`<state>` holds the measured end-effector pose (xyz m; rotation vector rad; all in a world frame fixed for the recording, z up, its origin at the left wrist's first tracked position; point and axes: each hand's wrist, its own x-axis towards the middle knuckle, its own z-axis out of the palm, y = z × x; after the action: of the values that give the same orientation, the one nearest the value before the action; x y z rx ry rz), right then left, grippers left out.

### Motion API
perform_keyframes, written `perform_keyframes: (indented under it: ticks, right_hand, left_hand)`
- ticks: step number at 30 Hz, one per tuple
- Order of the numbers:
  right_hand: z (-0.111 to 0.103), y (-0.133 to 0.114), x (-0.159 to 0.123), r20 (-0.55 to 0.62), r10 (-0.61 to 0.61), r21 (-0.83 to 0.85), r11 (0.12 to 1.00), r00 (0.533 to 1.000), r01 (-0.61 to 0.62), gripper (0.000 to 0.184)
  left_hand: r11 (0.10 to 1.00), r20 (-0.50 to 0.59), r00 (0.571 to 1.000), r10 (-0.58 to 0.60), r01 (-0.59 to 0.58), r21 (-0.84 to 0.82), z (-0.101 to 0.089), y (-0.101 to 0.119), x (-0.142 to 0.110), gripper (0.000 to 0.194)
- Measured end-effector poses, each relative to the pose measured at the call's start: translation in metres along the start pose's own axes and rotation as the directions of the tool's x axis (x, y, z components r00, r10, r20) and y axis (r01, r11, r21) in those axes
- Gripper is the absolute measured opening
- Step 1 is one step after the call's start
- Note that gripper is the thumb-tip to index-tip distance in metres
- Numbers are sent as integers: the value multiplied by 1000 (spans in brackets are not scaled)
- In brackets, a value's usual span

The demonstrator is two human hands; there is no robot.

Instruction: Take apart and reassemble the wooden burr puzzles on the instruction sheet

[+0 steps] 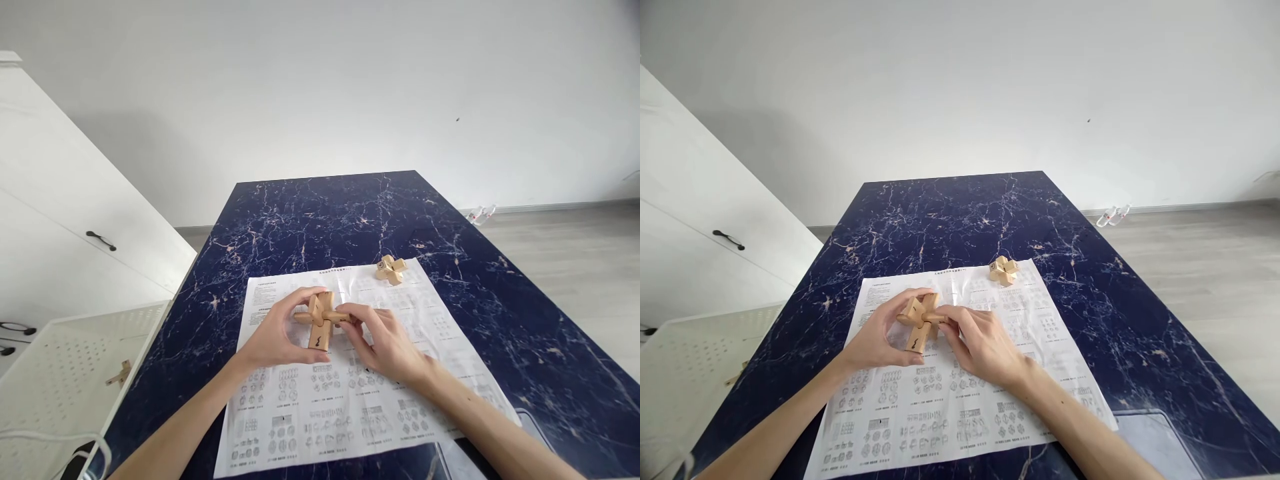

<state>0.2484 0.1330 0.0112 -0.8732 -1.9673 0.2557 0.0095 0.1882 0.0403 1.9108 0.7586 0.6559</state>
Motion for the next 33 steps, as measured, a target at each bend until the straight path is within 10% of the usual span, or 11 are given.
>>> perform_keyframes:
  ticks: [33]
  right_hand:
    - [2, 3, -2, 55, 344, 71, 935, 938, -347, 16]
  left_hand:
    - [995, -136, 989, 57, -45, 87, 4, 5, 0, 85]
